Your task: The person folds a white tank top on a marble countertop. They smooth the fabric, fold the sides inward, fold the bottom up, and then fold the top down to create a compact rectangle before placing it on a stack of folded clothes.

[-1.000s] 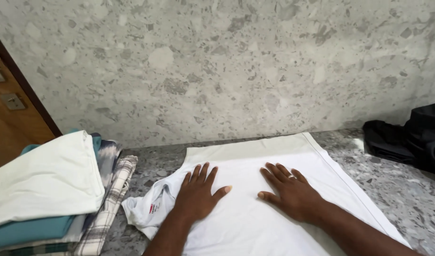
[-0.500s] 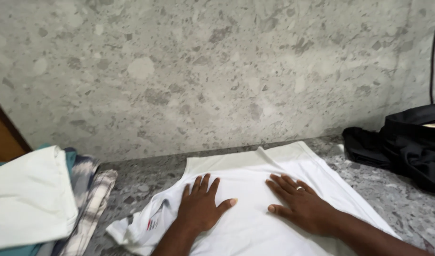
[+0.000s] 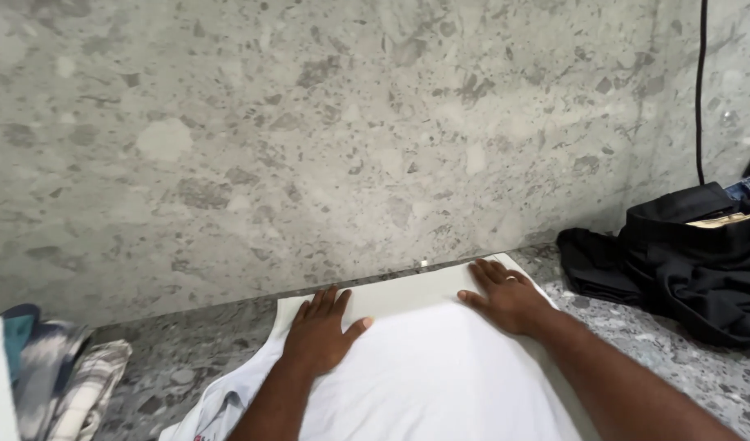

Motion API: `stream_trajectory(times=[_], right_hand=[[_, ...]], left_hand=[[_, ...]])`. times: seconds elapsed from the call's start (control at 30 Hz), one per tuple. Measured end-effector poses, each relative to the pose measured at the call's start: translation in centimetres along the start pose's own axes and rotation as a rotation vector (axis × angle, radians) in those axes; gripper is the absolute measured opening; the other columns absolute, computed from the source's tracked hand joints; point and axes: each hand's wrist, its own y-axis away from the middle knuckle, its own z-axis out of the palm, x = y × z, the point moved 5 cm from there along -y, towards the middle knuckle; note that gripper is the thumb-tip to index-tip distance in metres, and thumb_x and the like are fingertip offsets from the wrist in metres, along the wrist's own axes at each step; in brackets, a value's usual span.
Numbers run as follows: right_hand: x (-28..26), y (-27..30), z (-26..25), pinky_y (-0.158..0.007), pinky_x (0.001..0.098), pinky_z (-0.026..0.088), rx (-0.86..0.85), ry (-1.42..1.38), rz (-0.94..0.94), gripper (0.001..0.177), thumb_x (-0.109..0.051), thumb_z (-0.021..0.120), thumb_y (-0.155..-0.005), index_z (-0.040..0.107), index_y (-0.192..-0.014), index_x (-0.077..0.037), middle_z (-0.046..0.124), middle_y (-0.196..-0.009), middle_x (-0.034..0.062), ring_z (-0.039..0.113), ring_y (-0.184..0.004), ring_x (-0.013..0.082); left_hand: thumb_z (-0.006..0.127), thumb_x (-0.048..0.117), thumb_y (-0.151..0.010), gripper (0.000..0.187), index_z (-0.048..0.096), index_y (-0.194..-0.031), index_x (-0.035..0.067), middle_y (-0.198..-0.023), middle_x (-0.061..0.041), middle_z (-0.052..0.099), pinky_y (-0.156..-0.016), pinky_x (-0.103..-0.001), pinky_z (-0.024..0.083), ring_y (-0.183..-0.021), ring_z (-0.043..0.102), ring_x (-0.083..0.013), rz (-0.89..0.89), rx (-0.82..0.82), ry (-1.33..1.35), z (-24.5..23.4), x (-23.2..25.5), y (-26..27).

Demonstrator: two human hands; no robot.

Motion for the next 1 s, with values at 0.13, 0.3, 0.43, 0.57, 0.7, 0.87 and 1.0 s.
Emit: stream_trajectory(times=[0.13, 0.3, 0.43, 0.57, 0.7, 0.87, 1.0], right_hand=[[2.1, 0.0, -0.3, -0.129, 0.0436, 0.008, -0.027, 0.07, 0.015, 0.086, -0.072, 0.017, -0.098, 0.007, -0.165, -0.019, 0.005, -0.174, 0.0053, 0.004, -0.16, 0.0217], [2.6, -0.2, -0.5, -0.13, 0.0449, 0.007, -0.053, 0.103, 0.028, 0.085, -0.073, 0.014, -0.097, 0.005, -0.165, -0.022, 0.003, -0.174, 0.0014, 0.004, -0.16, 0.0197], [2.4, -0.4, -0.3, -0.127, 0.0523, 0.002, -0.12, 0.122, 0.006, 0.088, -0.074, 0.012, -0.097, -0.001, -0.166, -0.02, -0.004, -0.174, 0.0035, -0.001, -0.16, 0.0215], [0.8, -0.5, -1.0, -0.126, 0.0561, 0.006, -0.05, 0.134, 0.054, 0.089, -0.077, 0.02, -0.095, 0.004, -0.165, -0.023, 0.002, -0.173, 0.0032, 0.003, -0.159, 0.0259], [-7.7, 1.8, -4.6, -0.119, 0.0529, 0.033, 0.172, 0.088, -0.081, 0.08, -0.065, 0.053, -0.094, 0.036, -0.157, -0.018, 0.039, -0.162, 0.0096, 0.043, -0.145, 0.0308], [-22.9, 7.1, -6.9, -0.094, 0.0423, 0.055, 0.069, -0.196, -0.369, 0.048, -0.051, 0.065, -0.092, 0.064, -0.13, -0.022, 0.071, -0.122, 0.0058, 0.068, -0.11, 0.0271], [-28.3, 9.6, -5.2, -0.086, 0.045, 0.057, -0.114, -0.164, -0.372, 0.037, -0.05, 0.065, -0.097, 0.069, -0.12, -0.021, 0.075, -0.104, 0.0078, 0.071, -0.096, 0.0299]], left_hand=[[0.031, 0.084, -0.09, 0.099, 0.015, -0.165, 0.021, -0.174, -0.006, 0.005, -0.128, -0.042, 0.003, -0.161, 0.002, -0.0221, -0.035, -0.008, -0.033, -0.2, 1.7, 0.0], [0.037, 0.087, -0.087, 0.107, 0.017, -0.164, 0.017, -0.173, -0.009, 0.008, -0.128, -0.043, 0.005, -0.16, 0.005, -0.0235, 0.019, 0.054, 0.021, -0.2, 2.0, -0.6], [0.051, 0.078, -0.088, 0.1, 0.029, -0.159, 0.012, -0.17, -0.013, 0.019, -0.125, -0.045, 0.015, -0.157, 0.014, -0.0279, 0.111, 0.177, 0.194, -3.1, 0.0, 1.0], [0.069, 0.057, -0.084, 0.079, 0.054, -0.147, 0.012, -0.149, -0.014, 0.056, -0.111, -0.042, 0.043, -0.139, 0.052, -0.0269, 0.073, 0.179, 0.617, -8.7, -5.4, 7.7], [0.075, 0.053, -0.08, 0.074, 0.062, -0.139, 0.011, -0.122, -0.017, 0.077, -0.093, -0.038, 0.058, -0.112, 0.075, -0.0228, -0.197, 0.101, 0.59, -10.7, -12.5, 14.1], [0.092, 0.051, -0.068, 0.067, 0.07, -0.115, 0.008, -0.105, -0.009, 0.068, -0.08, -0.035, 0.055, -0.095, 0.064, -0.0207, -0.181, 0.037, 0.518, -7.2, -16.0, 17.8], [0.096, 0.023, -0.068, 0.052, 0.066, -0.106, 0.007, -0.098, -0.011, 0.064, -0.076, -0.033, 0.052, -0.087, 0.059, -0.0176, -0.035, -0.042, 0.61, -4.4, -17.6, 18.0]])
